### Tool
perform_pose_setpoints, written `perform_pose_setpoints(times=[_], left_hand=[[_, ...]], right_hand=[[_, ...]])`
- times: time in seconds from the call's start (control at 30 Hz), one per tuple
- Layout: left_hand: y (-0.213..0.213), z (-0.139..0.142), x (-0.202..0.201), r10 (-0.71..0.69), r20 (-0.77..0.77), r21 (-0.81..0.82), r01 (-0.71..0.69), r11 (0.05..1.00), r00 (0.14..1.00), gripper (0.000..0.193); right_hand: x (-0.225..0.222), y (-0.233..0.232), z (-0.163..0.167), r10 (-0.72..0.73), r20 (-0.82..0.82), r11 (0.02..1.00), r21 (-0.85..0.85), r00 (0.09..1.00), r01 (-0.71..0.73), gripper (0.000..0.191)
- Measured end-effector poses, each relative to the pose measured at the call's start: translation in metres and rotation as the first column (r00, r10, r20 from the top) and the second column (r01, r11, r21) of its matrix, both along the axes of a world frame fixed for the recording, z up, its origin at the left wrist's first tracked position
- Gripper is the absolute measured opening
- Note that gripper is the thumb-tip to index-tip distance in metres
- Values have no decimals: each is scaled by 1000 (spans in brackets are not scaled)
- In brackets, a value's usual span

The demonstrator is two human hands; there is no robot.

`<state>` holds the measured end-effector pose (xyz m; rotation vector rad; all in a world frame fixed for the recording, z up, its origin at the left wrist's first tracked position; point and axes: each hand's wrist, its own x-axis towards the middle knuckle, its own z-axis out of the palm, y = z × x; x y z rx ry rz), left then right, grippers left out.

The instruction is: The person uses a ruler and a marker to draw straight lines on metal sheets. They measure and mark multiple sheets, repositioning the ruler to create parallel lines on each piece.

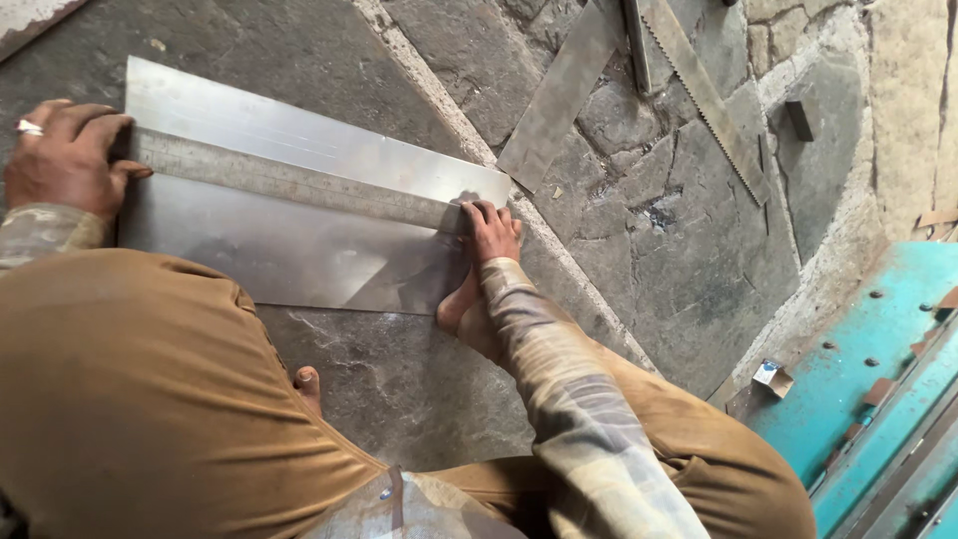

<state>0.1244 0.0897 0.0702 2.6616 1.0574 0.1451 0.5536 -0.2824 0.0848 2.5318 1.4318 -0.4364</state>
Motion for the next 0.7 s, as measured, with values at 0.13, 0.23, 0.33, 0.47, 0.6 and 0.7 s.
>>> perform_pose_setpoints(times=[0.13,0.23,0.33,0.47,0.6,0.7], left_hand=[[4,5,1,-30,19,14,30,999,999,50],[8,5,0,-54,49,9,53,999,997,51],[6,2,-4,-43,72,-28,45,999,997,49],[-2,-3,-10,-19,22,-28,20,999,1000,50],[0,-3,-11,-23,18,-57,24,998,1000,52],[10,-1,-9,-137,75,-81,143,986,988,63]], right_hand=[[-6,-4,0,88,-31,995,40,996,-87,70],[-7,-5,3,144,-30,988,53,989,-143,70],[-6,-5,8,123,-76,992,-12,989,-124,68],[-7,-6,5,128,-104,992,1,986,-129,72],[-6,-6,-13,77,-27,994,75,997,-75,65],[-4,-5,-23,-4,23,989,147,1000,0,61]])
